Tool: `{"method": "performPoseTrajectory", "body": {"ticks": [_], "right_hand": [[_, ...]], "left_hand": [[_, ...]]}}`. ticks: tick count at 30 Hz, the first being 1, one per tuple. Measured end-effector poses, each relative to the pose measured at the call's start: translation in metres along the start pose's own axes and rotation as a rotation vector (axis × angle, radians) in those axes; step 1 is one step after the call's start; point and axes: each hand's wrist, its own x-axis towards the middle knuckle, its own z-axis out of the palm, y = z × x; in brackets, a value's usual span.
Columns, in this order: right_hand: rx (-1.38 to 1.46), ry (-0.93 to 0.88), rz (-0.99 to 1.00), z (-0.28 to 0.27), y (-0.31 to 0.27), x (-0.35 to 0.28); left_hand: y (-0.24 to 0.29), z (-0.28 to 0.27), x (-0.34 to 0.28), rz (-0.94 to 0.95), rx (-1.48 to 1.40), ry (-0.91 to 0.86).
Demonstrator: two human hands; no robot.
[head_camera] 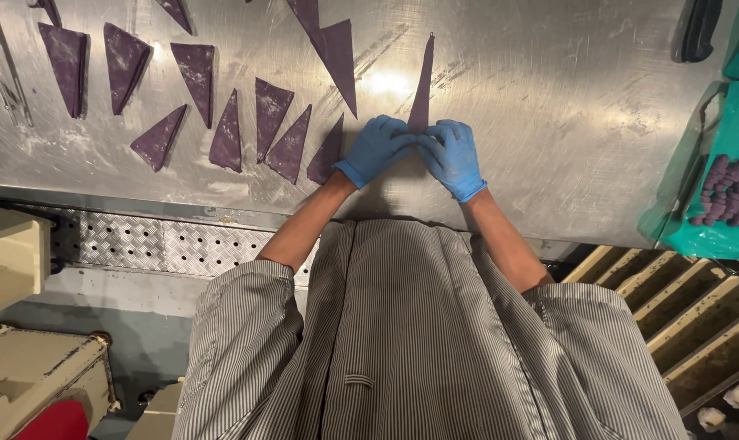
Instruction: The person is preparing purple pastries by rolling triangular pieces of dough and placing them on a tray.
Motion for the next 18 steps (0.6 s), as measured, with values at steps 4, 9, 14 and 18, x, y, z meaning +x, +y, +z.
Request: {"method": "performPoseTrajectory", "body": {"ticks": [4, 9, 14, 18], "right_hand": [[0.046, -0.021, -0.003, 0.001, 0.001, 0.003], [0.024, -0.006, 0.043, -0.001, 0.002, 0.008], [0.035, -0.053, 0.037, -0.001, 0.009, 0.01], [0.093, -0.071, 0.06, -0.011, 0.007, 0.022]], "left_hand": [[-0.004, 0.001, 0.002, 0.004, 0.039, 0.021], [-0.006, 0.002, 0.006, -0.09, -0.046, -0.021], [-0.004, -0.009, 0.016, -0.066, -0.036, -0.013], [-0.008, -0.007, 0.02, -0.079, -0.045, -0.037]]}}
